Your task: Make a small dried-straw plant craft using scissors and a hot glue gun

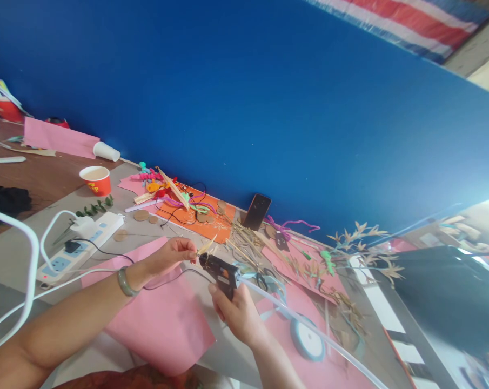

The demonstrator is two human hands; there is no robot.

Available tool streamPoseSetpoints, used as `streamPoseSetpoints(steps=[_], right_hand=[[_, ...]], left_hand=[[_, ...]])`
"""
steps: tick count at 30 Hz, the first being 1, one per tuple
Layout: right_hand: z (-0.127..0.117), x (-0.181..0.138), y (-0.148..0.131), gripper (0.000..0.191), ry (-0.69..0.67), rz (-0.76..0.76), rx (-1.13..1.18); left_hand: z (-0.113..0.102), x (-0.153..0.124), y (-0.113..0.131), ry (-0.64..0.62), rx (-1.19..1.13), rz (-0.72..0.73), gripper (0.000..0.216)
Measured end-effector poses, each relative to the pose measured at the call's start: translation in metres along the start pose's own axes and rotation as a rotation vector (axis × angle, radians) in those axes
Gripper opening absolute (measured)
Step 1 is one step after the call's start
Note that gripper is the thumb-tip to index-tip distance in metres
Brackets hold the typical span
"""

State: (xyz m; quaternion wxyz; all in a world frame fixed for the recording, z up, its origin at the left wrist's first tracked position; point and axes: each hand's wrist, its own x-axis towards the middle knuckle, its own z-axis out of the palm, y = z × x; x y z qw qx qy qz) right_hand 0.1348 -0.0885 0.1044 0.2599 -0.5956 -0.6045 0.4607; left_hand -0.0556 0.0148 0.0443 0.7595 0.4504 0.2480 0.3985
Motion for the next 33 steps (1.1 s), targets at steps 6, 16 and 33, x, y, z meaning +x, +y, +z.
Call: streamPoseSetpoints(steps=[6, 16, 33], right_hand=[[-0.0003, 0.0008, -0.0019, 0.051, 0.001, -0.002, -0.001], [-0.0018, 0.0010, 0.0023, 0.051, -0.022, -0.007, -0.033], [-0.0023, 0.0014, 0.0034, 0.050, 0.008, -0.023, -0.039]], left_hand=[[-0.0017, -0.0002, -0.0017, -0.023, 0.010, 0.008, 0.027], [-0.0047, -0.0001, -0.0048, -0.033, 0.025, 0.022, 0.024], [-0.0048, 0.0021, -0.0078, -0.053, 0.005, 0.023, 0.025]])
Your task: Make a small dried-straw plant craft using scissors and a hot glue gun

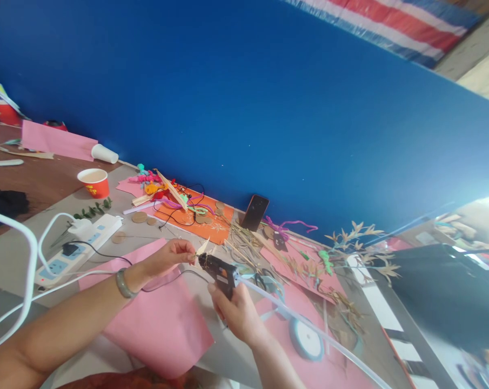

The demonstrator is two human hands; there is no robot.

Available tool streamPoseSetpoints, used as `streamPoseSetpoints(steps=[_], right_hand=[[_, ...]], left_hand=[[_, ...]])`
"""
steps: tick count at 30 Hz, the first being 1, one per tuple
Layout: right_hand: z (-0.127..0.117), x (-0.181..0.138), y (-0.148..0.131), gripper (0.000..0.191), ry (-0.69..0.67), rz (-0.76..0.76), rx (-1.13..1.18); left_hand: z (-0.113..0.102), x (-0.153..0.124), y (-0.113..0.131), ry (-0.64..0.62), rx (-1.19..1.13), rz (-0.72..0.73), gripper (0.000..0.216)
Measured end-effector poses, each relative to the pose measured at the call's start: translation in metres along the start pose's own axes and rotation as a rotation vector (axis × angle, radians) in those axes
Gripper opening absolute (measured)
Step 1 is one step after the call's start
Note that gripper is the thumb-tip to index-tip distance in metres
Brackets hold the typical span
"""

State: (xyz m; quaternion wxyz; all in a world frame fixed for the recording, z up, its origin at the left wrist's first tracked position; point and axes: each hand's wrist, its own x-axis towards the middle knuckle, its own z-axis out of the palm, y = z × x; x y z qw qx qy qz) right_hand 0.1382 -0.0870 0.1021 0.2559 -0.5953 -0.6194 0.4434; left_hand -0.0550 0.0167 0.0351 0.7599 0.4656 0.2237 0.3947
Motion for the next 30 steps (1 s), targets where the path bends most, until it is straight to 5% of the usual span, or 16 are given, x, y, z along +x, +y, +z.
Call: streamPoseSetpoints(steps=[27, 30], right_hand=[[0.0003, 0.0017, 0.0050, 0.052, -0.048, -0.024, 0.008], [-0.0010, 0.0009, 0.0078, 0.048, 0.055, -0.035, 0.049]], left_hand=[[-0.0037, 0.0005, -0.0037, -0.037, 0.022, 0.005, 0.022], [-0.0063, 0.0019, -0.0076, -0.042, 0.024, 0.016, 0.022]])
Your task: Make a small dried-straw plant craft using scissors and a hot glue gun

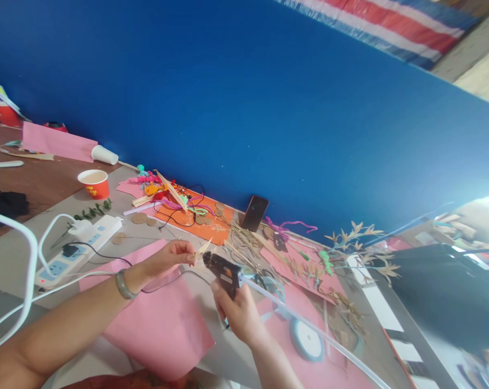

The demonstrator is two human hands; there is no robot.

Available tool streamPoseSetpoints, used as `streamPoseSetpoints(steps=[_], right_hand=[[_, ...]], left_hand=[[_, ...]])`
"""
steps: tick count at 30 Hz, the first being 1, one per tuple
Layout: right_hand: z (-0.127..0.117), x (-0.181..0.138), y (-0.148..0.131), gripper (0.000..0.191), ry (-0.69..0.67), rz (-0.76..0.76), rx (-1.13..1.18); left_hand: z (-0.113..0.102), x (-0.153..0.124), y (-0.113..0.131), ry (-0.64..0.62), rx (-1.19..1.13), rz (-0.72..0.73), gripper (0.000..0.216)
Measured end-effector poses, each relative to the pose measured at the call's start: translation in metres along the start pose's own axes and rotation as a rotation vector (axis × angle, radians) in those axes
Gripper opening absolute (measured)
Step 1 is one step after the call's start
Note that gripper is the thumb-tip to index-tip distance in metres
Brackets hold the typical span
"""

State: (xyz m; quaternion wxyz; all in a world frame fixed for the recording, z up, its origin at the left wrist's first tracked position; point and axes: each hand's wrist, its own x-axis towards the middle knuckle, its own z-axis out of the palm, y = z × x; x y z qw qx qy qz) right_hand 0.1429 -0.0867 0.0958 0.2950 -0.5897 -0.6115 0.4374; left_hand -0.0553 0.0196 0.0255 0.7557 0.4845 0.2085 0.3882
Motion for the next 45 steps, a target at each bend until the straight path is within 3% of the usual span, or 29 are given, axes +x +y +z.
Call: streamPoseSetpoints(steps=[4, 12, 19, 24, 29, 33, 38, 42, 45], right_hand=[[-0.005, -0.002, 0.007, 0.041, 0.153, -0.005, 0.150], [-0.025, -0.020, 0.034, 0.030, 0.321, 0.241, 0.488], [-0.074, -0.037, 0.066, 0.034, 0.612, 0.344, 0.209], [-0.092, -0.044, 0.087, 0.037, 0.639, 0.420, 0.067], [-0.107, -0.038, 0.099, 0.038, 0.638, 0.337, -0.007], [-0.110, -0.022, 0.098, 0.038, 0.653, 0.313, 0.006], [-0.095, 0.003, 0.099, 0.046, 0.619, 0.279, -0.015], [-0.093, 0.010, 0.110, 0.051, 0.678, 0.260, -0.172], [-0.100, 0.008, 0.116, 0.048, 0.684, 0.331, -0.408]], left_hand=[[-0.002, 0.000, -0.001, 0.015, 0.000, 0.006, 0.020], [0.001, -0.001, 0.002, 0.112, 0.024, -0.008, 0.018], [0.002, 0.000, 0.000, 0.137, 0.109, -0.001, 0.016], [0.000, 0.003, -0.006, 0.144, 0.117, 0.014, 0.016], [0.000, 0.003, -0.007, 0.136, 0.119, 0.017, 0.016], [0.001, 0.003, -0.005, 0.129, 0.113, 0.012, 0.017], [0.002, 0.003, -0.004, 0.140, 0.119, 0.032, 0.017], [0.002, 0.004, -0.005, 0.154, 0.086, 0.050, 0.017], [0.003, 0.004, -0.006, 0.152, 0.057, 0.047, 0.017]])
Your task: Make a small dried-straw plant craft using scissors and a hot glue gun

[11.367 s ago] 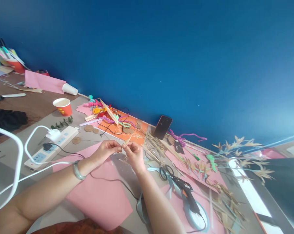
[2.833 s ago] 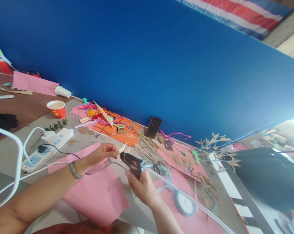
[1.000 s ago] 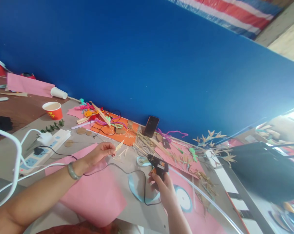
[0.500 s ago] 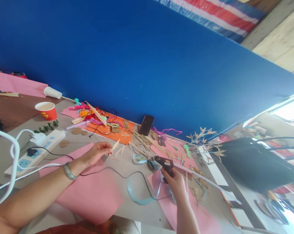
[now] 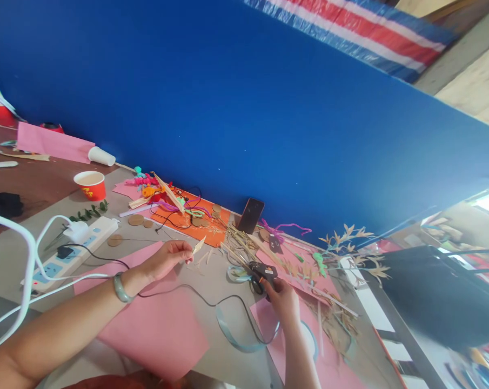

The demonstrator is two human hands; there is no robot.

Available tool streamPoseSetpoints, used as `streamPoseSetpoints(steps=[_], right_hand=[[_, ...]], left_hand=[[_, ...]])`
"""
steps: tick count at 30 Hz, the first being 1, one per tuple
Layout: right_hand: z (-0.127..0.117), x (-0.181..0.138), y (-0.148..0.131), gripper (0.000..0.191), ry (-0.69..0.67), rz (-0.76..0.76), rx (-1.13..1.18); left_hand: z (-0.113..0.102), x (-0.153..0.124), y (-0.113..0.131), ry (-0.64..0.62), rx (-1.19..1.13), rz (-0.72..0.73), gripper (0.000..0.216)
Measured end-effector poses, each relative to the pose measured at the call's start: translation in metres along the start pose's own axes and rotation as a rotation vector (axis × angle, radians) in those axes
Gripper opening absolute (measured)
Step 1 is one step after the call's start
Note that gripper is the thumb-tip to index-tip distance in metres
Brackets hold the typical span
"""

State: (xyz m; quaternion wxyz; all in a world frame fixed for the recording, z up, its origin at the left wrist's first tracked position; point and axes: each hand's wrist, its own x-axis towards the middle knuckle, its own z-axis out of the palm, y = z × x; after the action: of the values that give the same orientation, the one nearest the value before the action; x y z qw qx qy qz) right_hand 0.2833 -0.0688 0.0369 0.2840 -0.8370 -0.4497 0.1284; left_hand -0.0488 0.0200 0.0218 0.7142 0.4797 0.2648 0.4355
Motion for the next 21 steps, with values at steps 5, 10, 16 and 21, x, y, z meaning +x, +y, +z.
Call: streamPoseSetpoints(steps=[5, 10, 16, 21], right_hand=[[-0.002, -0.019, -0.023, 0.038, 0.276, -0.305, -0.267], [0.030, -0.062, -0.091, 0.030, -0.307, -0.479, 0.218], [0.068, -0.073, -0.135, 0.040, -0.504, -0.331, 0.605], [0.073, -0.074, -0.141, 0.029, -0.452, -0.272, 0.710]], left_hand=[[0.002, -0.003, 0.002, -0.029, -0.006, -0.030, 0.018], [0.008, -0.009, 0.006, -0.038, 0.046, -0.038, 0.020], [0.005, -0.005, -0.002, -0.025, 0.141, 0.012, 0.022], [0.001, -0.002, -0.008, -0.002, 0.223, 0.044, 0.022]])
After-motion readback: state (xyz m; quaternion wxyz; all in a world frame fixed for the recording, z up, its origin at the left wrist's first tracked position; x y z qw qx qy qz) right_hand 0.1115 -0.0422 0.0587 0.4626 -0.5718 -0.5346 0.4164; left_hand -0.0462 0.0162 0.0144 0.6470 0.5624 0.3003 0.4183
